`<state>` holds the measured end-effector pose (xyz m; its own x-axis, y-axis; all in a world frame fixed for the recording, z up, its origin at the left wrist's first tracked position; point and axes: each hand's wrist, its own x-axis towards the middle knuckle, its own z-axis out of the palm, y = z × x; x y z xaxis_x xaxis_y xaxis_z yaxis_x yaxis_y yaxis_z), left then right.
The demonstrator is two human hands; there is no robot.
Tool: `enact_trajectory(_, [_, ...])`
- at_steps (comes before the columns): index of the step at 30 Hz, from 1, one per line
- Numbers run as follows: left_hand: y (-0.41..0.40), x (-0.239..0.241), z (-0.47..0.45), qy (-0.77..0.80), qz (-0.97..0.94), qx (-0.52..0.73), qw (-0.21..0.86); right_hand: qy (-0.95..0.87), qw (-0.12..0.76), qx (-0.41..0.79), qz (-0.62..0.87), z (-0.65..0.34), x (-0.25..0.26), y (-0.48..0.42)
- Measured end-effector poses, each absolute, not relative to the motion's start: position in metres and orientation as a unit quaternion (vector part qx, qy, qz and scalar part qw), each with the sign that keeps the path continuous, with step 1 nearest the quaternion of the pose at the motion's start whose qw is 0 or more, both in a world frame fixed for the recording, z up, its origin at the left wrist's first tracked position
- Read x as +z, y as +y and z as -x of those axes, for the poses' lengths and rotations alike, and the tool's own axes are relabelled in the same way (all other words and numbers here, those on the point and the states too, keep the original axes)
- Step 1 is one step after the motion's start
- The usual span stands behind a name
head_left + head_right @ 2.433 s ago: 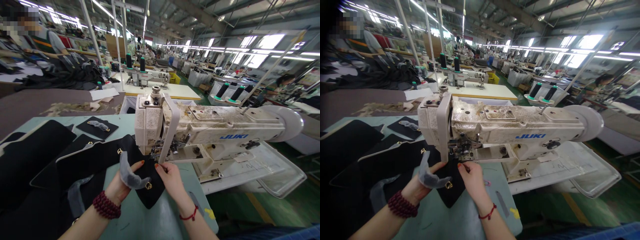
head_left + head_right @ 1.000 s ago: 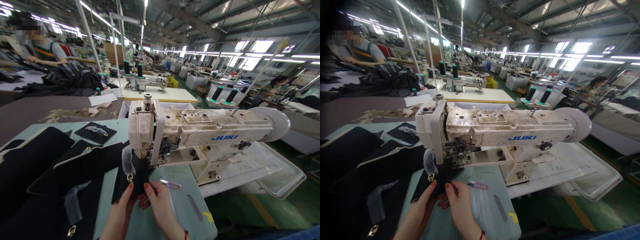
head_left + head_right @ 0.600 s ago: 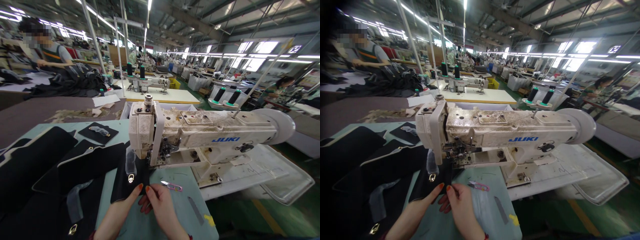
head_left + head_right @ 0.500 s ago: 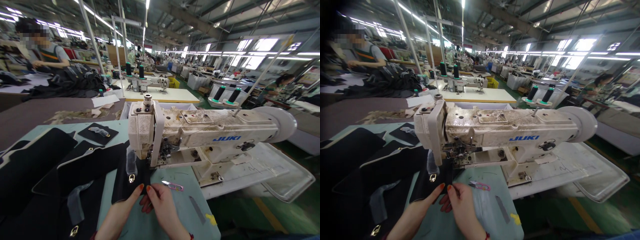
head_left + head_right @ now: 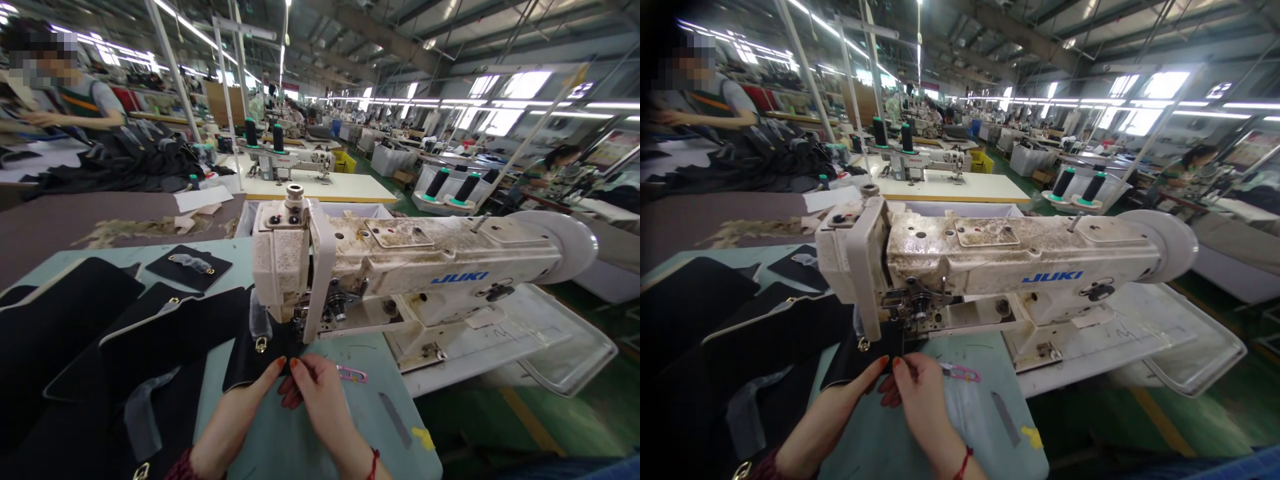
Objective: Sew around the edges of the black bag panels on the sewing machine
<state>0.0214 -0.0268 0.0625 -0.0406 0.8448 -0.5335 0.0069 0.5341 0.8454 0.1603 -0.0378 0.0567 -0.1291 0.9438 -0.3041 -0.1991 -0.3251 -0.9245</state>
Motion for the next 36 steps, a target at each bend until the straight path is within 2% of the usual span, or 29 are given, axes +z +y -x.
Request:
enact_trajectory(6, [-0.013,0.069,-0.025,0.583,-0.386,0.408,0.587,-0.374,0.449,0.643,0.494,-0.158,0.060,-0.024])
enact_trajectory(11, [-0.010,0.064,-0.023,0.600,-0.370,0.380,0.598,-0.375,0.447,0.640,0.500,-0.158,0.061,-0.023])
enact_trajectory(24, [0.015,0.070,-0.023,0.517,-0.355,0.424,0.654,-0.357,0.473,0.589,0.550,-0.146,0.059,-0.008])
enact_trajectory(31, [0.020,0.067,-0.024,0.548,-0.325,0.445,0.629,-0.343,0.478,0.601,0.541,-0.145,0.062,-0.009])
enact_trajectory(36, [0.019,0.070,-0.031,0.549,-0.307,0.510,0.587,-0.350,0.465,0.608,0.541,-0.153,0.060,-0.019])
